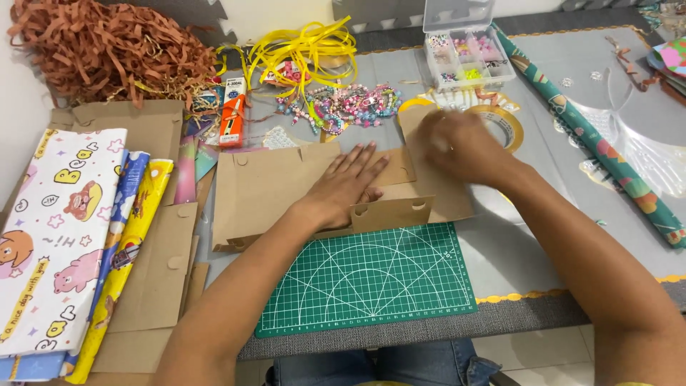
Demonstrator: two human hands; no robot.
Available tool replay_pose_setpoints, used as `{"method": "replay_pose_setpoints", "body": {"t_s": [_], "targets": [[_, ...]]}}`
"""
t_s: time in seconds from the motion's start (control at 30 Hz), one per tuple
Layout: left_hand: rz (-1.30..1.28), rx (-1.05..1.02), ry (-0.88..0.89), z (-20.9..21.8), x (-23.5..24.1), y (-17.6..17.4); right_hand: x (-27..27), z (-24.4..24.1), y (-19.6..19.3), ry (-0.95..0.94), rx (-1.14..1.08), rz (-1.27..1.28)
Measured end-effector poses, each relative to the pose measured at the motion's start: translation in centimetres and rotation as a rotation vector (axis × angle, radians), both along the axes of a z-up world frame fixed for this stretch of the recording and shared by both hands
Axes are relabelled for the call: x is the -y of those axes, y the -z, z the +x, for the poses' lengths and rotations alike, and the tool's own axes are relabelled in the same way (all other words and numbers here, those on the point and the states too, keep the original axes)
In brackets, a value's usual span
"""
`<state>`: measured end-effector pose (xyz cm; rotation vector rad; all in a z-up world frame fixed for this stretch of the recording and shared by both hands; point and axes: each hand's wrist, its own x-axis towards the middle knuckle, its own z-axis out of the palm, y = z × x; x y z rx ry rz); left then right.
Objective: The person assembles a flat-packed cardboard box by folding the side flaps, tucking tabs into slots, and securing the corners. The person works on a green cutting mat surrounded by craft supplies including wrapping paper, ribbons, and beads.
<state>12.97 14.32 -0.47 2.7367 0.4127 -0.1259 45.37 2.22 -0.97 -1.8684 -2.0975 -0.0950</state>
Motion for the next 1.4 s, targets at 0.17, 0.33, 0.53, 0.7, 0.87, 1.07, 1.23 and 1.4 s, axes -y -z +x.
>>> {"method": "replay_pose_setpoints", "body": {"t_s": [0.17,0.33,0.53,0.7,0.87,1.07,1.23,1.4], "targets": [[0.005,-0.026,-0.003,0.2,-0.2,-0.1,-0.3,-0.3,-2.3,0.404,-0.188,-0.123],[0.017,-0.04,0.002,0.3,-0.3,0.1,0.7,-1.2,-3.3,0.377,-0.537,-0.031],[-0.011,-0.013,0.005,0.1,0.1,-0.5,3.3,-2.2,-4.0,0.251,-0.549,0.004],[-0.012,-0.022,-0.002,0.1,0.3,-0.6,5.5,-3.9,-4.6,0.11,-0.215,-0.124],[-0.008,-0.006,-0.007,0.1,0.3,-0.3,6.5,-5.1,-5.5,0.137,0.039,-0.17],[-0.039,0.174,0.018,-1.2,-0.8,-2.5,6.5,-4.7,-4.5,0.14,0.083,-0.172],[0.033,0.249,-0.079,-2.4,-5.5,-4.7,5.9,-1.5,-1.4,0.064,-0.037,-0.174],[-0.039,0.113,-0.413,-5.0,-8.6,-4.4,4.9,-3.1,-3.0,0.13,-0.14,-0.126]]}}
